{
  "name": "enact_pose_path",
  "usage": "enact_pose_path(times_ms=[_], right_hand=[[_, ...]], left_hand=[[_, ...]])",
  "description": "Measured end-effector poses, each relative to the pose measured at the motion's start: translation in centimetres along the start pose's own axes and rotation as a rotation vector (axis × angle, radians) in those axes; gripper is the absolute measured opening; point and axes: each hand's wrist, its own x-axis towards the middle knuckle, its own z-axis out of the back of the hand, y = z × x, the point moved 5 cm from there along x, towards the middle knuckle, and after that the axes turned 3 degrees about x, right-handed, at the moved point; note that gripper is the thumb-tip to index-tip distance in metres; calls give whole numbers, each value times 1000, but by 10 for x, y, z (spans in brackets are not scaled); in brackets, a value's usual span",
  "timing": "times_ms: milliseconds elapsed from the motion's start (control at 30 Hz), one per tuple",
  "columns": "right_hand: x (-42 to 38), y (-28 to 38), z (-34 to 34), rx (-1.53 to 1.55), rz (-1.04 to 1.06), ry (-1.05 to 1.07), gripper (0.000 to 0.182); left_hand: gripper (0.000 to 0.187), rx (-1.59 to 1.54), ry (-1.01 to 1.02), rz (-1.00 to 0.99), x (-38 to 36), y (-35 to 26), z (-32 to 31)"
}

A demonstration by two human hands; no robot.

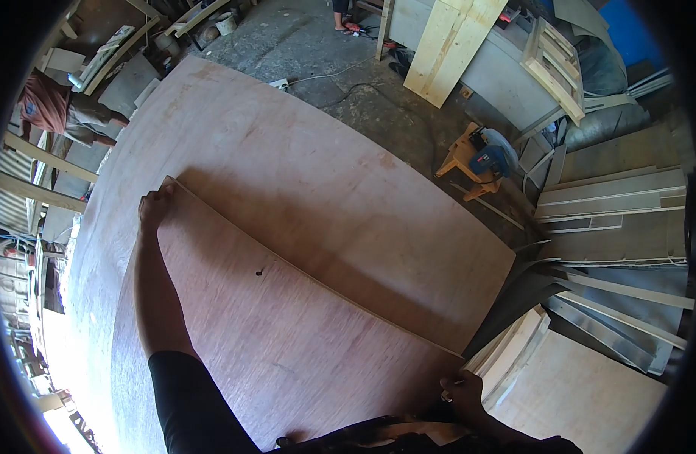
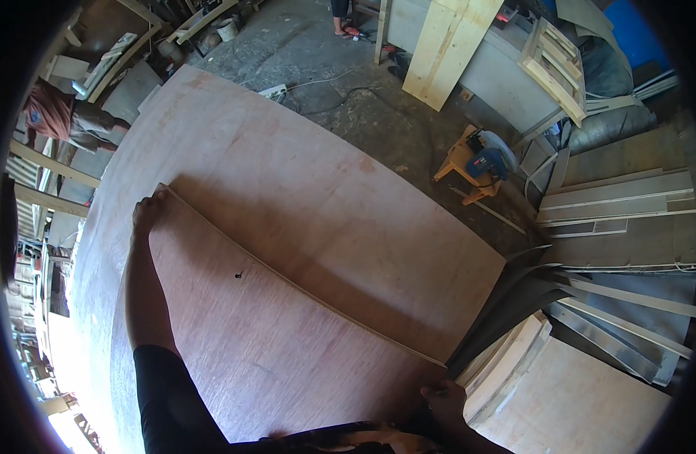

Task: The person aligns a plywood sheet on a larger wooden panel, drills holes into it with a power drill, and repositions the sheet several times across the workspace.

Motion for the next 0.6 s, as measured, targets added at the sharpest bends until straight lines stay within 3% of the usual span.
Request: enact_pose_path(times_ms=[67,300,467,600], right_hand=[[-5,13,3,84,-195,81,22],[-4,21,6,19,-181,124,25],[-3,10,4,-60,-33,11,38],[-2,13,6,-118,-102,46,39]], left_hand=[[68,-43,-24,0,2,6,-6],[63,-144,-141,-42,-2,13,-12],[58,-183,-223,-109,-24,3,-1],[55,-87,-271,-84,-45,-20,18]])
